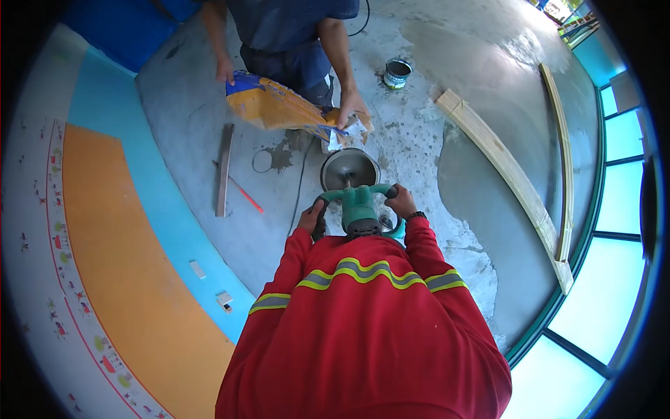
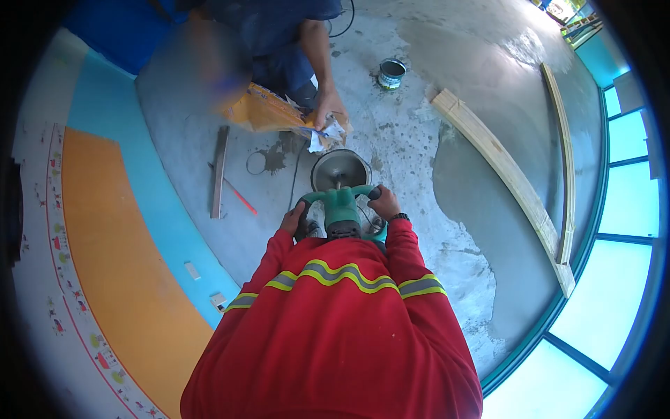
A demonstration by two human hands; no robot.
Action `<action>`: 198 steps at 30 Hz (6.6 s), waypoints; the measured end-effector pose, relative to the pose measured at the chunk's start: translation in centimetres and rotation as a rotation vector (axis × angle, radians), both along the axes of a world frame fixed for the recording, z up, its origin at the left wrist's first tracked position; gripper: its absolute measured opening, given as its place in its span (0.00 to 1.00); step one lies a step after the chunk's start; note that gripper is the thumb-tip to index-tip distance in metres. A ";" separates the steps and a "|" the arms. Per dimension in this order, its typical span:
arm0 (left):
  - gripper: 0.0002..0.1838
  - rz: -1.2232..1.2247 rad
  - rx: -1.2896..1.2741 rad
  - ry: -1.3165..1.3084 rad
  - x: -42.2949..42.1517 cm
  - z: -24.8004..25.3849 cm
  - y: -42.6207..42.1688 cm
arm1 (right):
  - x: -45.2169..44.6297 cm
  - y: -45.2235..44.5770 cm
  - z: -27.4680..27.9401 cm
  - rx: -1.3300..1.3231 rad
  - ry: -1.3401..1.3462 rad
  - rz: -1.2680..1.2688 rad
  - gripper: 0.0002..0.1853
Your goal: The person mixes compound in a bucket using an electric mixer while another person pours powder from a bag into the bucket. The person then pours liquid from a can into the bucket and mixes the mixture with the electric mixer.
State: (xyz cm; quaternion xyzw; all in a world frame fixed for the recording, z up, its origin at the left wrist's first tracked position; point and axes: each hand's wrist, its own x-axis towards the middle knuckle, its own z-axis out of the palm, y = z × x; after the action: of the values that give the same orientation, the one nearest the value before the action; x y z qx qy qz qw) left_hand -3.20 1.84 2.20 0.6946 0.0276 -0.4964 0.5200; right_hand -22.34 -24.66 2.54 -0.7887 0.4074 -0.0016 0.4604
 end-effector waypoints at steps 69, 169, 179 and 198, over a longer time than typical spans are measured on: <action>0.29 0.068 -0.015 0.087 -0.2 -0.2 0.4 | 1.0 0.1 0.4 -0.024 0.016 -0.003 0.22; 0.32 0.110 -0.072 0.130 -1.3 0.1 1.3 | 1.3 0.1 0.7 -0.033 0.031 0.055 0.21; 0.34 0.110 -0.067 0.100 -1.6 -0.1 2.0 | 1.3 0.4 0.7 -0.044 0.038 0.075 0.21; 0.35 0.142 -0.086 0.105 -1.4 0.1 1.9 | 2.4 -0.1 0.9 -0.074 0.032 0.117 0.21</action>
State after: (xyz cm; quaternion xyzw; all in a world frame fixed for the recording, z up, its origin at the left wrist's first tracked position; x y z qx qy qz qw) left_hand -4.63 3.74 2.29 0.6410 0.0827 -0.4949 0.5808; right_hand -19.89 -24.79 3.46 -0.8275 0.3676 0.0229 0.4238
